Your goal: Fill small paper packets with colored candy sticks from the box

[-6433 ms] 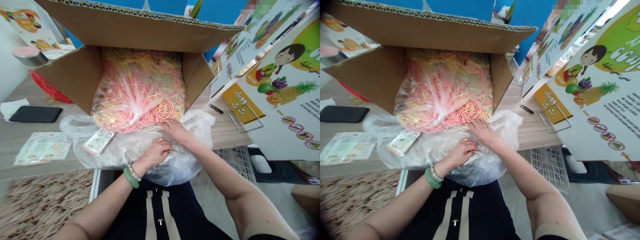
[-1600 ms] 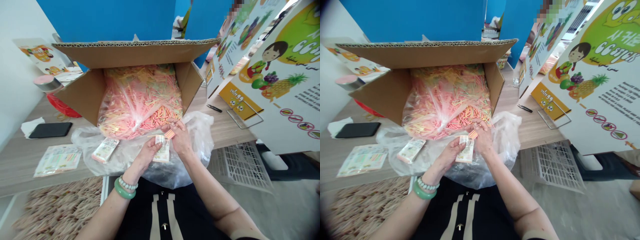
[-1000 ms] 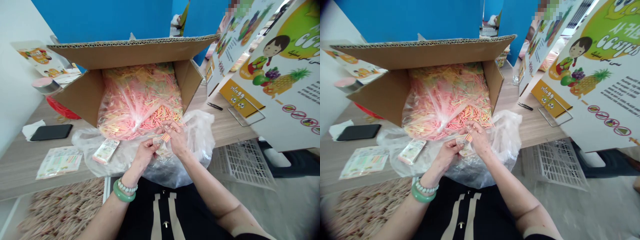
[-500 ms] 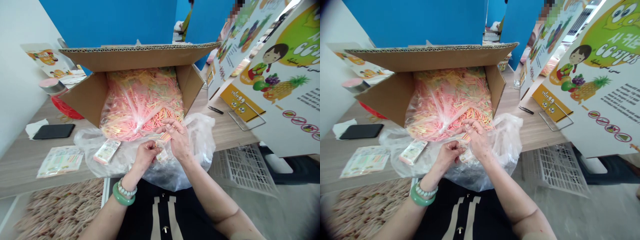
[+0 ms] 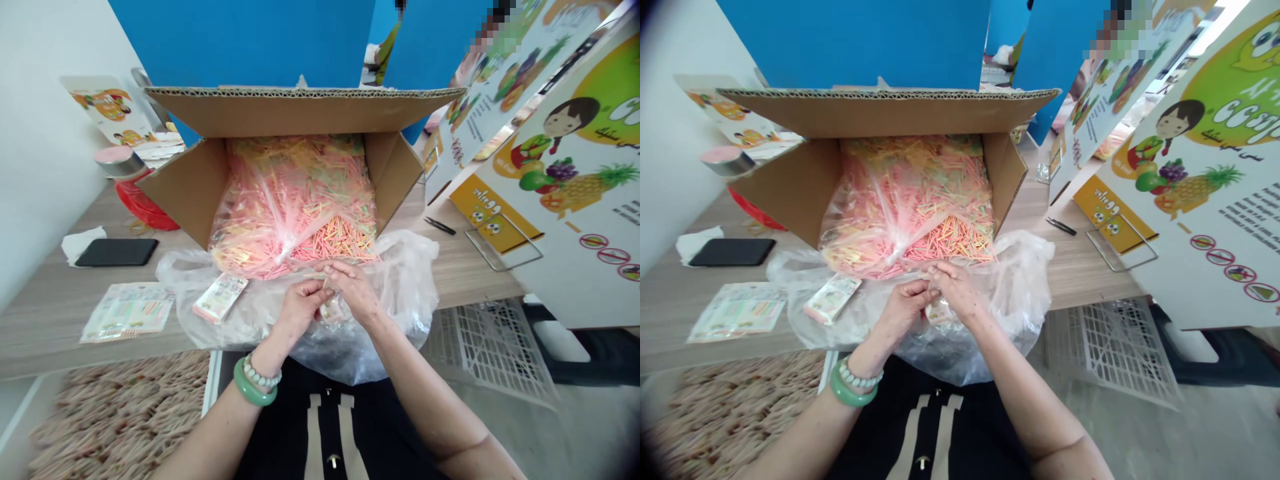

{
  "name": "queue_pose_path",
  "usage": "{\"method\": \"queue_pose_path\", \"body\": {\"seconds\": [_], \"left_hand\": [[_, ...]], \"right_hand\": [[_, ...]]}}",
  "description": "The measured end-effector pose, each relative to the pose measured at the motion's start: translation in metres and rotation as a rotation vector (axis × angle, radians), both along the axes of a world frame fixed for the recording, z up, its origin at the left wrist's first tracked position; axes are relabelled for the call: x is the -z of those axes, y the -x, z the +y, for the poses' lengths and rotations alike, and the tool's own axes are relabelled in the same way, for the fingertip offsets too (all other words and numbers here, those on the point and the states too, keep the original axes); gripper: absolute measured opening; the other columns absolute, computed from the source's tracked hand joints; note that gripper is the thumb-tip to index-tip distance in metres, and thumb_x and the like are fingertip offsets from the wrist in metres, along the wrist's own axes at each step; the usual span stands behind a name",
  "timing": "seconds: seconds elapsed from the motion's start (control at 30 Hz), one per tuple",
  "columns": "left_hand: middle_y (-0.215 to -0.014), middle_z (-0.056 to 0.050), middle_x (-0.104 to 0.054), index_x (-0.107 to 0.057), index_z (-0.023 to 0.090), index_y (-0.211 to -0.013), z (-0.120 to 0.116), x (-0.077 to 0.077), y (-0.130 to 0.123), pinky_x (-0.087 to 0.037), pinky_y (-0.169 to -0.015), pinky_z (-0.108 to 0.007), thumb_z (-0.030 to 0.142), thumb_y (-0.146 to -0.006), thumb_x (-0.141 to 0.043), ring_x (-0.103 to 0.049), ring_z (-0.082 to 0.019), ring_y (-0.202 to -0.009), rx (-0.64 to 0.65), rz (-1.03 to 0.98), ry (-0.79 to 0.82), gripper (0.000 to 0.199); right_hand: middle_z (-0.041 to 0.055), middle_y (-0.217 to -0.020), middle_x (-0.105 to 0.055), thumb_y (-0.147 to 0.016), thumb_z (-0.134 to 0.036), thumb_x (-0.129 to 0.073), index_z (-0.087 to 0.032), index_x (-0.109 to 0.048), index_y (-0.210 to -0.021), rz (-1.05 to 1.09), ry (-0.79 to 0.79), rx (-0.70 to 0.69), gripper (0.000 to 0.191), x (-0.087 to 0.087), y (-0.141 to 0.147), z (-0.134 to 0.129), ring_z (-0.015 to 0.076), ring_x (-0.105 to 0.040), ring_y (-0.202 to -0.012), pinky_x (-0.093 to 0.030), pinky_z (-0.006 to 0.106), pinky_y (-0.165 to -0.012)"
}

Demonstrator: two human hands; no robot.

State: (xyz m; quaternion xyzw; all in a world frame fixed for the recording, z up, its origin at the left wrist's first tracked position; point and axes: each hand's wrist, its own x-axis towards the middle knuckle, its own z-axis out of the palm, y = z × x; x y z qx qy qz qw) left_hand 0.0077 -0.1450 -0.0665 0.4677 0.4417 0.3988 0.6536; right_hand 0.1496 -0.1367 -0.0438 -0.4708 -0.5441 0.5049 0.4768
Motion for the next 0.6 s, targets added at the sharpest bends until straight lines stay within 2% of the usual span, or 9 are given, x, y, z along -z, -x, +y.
{"method": "queue_pose_path", "body": {"seconds": [0.07, 0.13, 0.23, 0.3, 0.33, 0.4, 0.47, 0.53, 0.6], "left_hand": [[-0.074, -0.002, -0.065, -0.076, 0.017, -0.071, 0.002, 0.002, -0.001, -0.049, -0.069, -0.028, 0.04, -0.075, -0.078, -0.059, -0.015, -0.072, -0.05, -0.024, -0.102, 0.023], [-0.08, -0.003, -0.068, -0.077, 0.018, -0.073, 0.004, 0.001, 0.0, -0.048, -0.079, -0.03, 0.039, -0.076, -0.076, -0.06, -0.018, -0.082, -0.086, -0.065, -0.131, 0.022], [-0.075, -0.003, -0.069, -0.077, 0.018, -0.076, 0.004, -0.004, 0.003, -0.048, -0.077, -0.031, 0.043, -0.078, -0.076, -0.059, -0.017, -0.075, -0.092, -0.161, -0.056, 0.025], [-0.073, -0.002, -0.069, -0.077, 0.018, -0.077, 0.002, -0.006, 0.005, -0.048, -0.073, -0.03, 0.046, -0.075, -0.079, -0.058, -0.016, -0.071, -0.112, -0.212, -0.008, 0.028], [-0.073, -0.002, -0.07, -0.077, 0.018, -0.078, 0.001, -0.007, 0.006, -0.048, -0.073, -0.03, 0.046, -0.074, -0.081, -0.059, -0.016, -0.07, -0.13, -0.233, 0.01, 0.029], [-0.077, -0.003, -0.073, -0.077, 0.017, -0.082, -0.001, -0.009, 0.009, -0.05, -0.075, -0.03, 0.046, -0.07, -0.083, -0.061, -0.017, -0.073, -0.166, -0.261, 0.037, 0.032], [-0.077, -0.002, -0.073, -0.077, 0.017, -0.084, -0.003, -0.011, 0.011, -0.05, -0.076, -0.03, 0.045, -0.068, -0.084, -0.063, -0.017, -0.075, -0.181, -0.27, 0.054, 0.033], [-0.075, -0.002, -0.071, -0.075, 0.017, -0.082, -0.005, -0.013, 0.012, -0.05, -0.075, -0.03, 0.046, -0.068, -0.084, -0.062, -0.017, -0.073, -0.184, -0.27, 0.064, 0.034], [-0.075, -0.002, -0.07, -0.073, 0.016, -0.081, -0.01, -0.017, 0.014, -0.05, -0.075, -0.03, 0.045, -0.067, -0.085, -0.062, -0.016, -0.072, -0.178, -0.271, 0.063, 0.034]], "right_hand": [[0.0045, -0.11, -0.077, -0.094, -0.045, -0.058, -0.025, -0.077, -0.099, -0.053, -0.007, -0.008, 0.029, 0.001, -0.002, 0.001, 0.0238, -0.068, -0.11, -0.051, 0.04, -0.099], [0.0054, -0.118, -0.075, -0.095, -0.051, -0.057, -0.027, -0.077, -0.107, -0.139, -0.061, -0.087, 0.034, -0.001, -0.006, 0.001, 0.0253, -0.065, -0.118, -0.048, 0.044, -0.106], [0.0065, -0.142, -0.064, -0.096, -0.058, -0.057, -0.03, -0.069, -0.129, -0.218, -0.077, -0.187, 0.045, -0.006, -0.016, -0.006, 0.0268, -0.053, -0.137, -0.038, 0.048, -0.119], [0.0074, -0.149, -0.058, -0.097, -0.059, -0.054, -0.029, -0.061, -0.139, -0.154, -0.038, -0.145, 0.052, -0.008, -0.021, -0.012, 0.0262, -0.051, -0.14, -0.037, 0.048, -0.119], [0.0076, -0.147, -0.06, -0.097, -0.057, -0.055, -0.029, -0.061, -0.139, -0.113, -0.025, -0.11, 0.051, -0.007, -0.022, -0.015, 0.0257, -0.054, -0.136, -0.04, 0.047, -0.117], [0.0059, -0.128, -0.07, -0.092, -0.051, -0.062, -0.027, -0.068, -0.123, -0.055, -0.014, -0.06, 0.04, -0.005, -0.021, -0.019, 0.0238, -0.064, -0.119, -0.049, 0.043, -0.106], [0.0009, -0.097, -0.074, -0.085, -0.042, -0.069, -0.024, -0.072, -0.096, -0.048, 0.011, -0.048, 0.021, 0.0, -0.017, -0.022, 0.0199, -0.067, -0.094, -0.053, 0.037, -0.09], [-0.0034, -0.074, -0.066, -0.081, -0.036, -0.069, -0.023, -0.067, -0.076, -0.06, 0.032, -0.031, 0.015, 0.004, -0.014, -0.024, 0.0162, -0.061, -0.075, -0.05, 0.032, -0.077], [-0.0045, -0.067, -0.059, -0.08, -0.035, -0.068, -0.022, -0.062, -0.069, -0.077, 0.024, 0.016, 0.018, 0.006, -0.012, -0.027, 0.015, -0.054, -0.068, -0.045, 0.03, -0.071]]}}
